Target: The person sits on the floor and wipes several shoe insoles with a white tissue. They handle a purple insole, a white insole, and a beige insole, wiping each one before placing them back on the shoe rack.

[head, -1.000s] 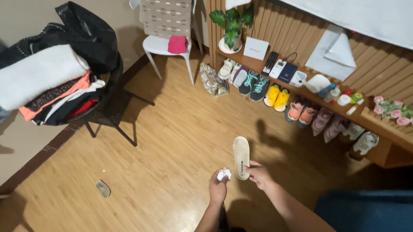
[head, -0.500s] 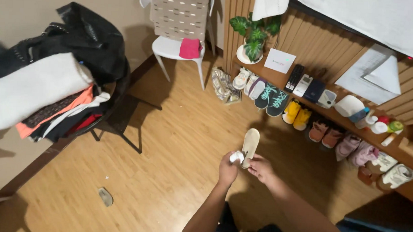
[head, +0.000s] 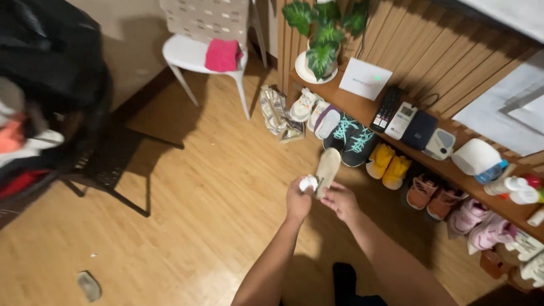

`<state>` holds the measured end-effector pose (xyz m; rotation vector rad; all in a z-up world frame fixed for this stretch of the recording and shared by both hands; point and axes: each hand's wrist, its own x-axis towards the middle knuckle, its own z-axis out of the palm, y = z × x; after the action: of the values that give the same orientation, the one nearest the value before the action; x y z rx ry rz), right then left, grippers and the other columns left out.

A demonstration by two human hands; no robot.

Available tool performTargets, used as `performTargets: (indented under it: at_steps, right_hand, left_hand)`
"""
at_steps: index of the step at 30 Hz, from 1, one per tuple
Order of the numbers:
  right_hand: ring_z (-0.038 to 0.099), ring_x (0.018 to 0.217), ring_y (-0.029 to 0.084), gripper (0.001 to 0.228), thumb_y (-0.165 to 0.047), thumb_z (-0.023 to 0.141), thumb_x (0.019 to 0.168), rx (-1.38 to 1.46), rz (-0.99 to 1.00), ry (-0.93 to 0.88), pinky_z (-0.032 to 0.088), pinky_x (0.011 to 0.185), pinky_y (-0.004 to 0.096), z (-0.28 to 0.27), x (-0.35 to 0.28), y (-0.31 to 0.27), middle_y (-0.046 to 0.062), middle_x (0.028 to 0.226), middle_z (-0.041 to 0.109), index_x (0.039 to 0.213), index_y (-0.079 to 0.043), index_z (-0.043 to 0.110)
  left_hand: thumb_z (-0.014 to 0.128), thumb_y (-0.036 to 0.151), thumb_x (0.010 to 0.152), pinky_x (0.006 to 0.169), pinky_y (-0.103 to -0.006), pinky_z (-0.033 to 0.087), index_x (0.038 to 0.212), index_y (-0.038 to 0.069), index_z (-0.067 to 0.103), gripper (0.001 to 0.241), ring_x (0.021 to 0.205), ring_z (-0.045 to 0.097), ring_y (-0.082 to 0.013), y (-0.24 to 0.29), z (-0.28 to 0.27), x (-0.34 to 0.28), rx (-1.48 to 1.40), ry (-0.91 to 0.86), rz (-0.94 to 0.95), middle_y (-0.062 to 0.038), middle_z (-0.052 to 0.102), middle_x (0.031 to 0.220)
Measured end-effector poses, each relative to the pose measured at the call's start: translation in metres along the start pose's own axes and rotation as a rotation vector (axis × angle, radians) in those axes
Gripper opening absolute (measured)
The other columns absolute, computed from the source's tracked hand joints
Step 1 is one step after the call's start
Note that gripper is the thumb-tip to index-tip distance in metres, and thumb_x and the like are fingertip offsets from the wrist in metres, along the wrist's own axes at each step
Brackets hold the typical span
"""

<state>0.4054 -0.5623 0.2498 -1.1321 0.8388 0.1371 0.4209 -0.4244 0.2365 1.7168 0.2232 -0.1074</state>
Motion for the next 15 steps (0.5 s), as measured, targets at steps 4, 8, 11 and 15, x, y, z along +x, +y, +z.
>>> performTargets:
  at_steps: [4, 8, 11, 15]
  right_hand:
    - [0.059, 0.1, 0.03, 0.065, 0.0, 0.08, 0.086, 0.0, -0.075, -0.007, 0.056, 0.096, 0.059, -0.009, 0.08, 0.004, 0.015, 0.116, 0.05, 0.144, 0.004, 0.049]
    - [0.065, 0.112, 0.045, 0.06, -0.007, 0.079, 0.09, -0.044, -0.053, 0.06, 0.055, 0.096, 0.058, -0.026, 0.171, 0.02, 0.016, 0.127, 0.05, 0.143, -0.005, 0.05]
    - [0.065, 0.108, 0.048, 0.054, -0.002, 0.08, 0.087, -0.037, -0.101, 0.135, 0.059, 0.094, 0.059, -0.025, 0.207, 0.014, 0.02, 0.125, 0.053, 0.135, -0.001, 0.056]
    - [0.067, 0.106, 0.049, 0.054, -0.003, 0.079, 0.087, -0.062, -0.091, 0.115, 0.058, 0.093, 0.06, -0.027, 0.272, 0.016, 0.018, 0.123, 0.056, 0.136, -0.006, 0.056]
  left_hand:
    - [0.075, 0.01, 0.086, 0.106, -0.0447, 0.05, 0.123, 0.0, 0.07, 0.038, 0.122, 0.062, -0.0406, -0.018, 0.032, 0.036, -0.06, 0.072, 0.09, -0.024, 0.065, 0.119]
    - [0.077, 0.008, 0.087, 0.104, -0.0443, 0.051, 0.124, -0.001, 0.069, 0.038, 0.12, 0.063, -0.04, -0.06, 0.059, 0.079, -0.127, 0.169, 0.091, -0.025, 0.065, 0.119]
    - [0.077, 0.007, 0.087, 0.102, -0.0427, 0.053, 0.124, 0.002, 0.07, 0.038, 0.119, 0.064, -0.0377, -0.082, 0.077, 0.097, -0.145, 0.178, 0.072, -0.022, 0.065, 0.118]
    - [0.078, 0.011, 0.087, 0.1, -0.0396, 0.055, 0.124, 0.007, 0.071, 0.038, 0.118, 0.066, -0.0342, -0.097, 0.088, 0.118, -0.111, 0.147, 0.052, -0.018, 0.066, 0.118]
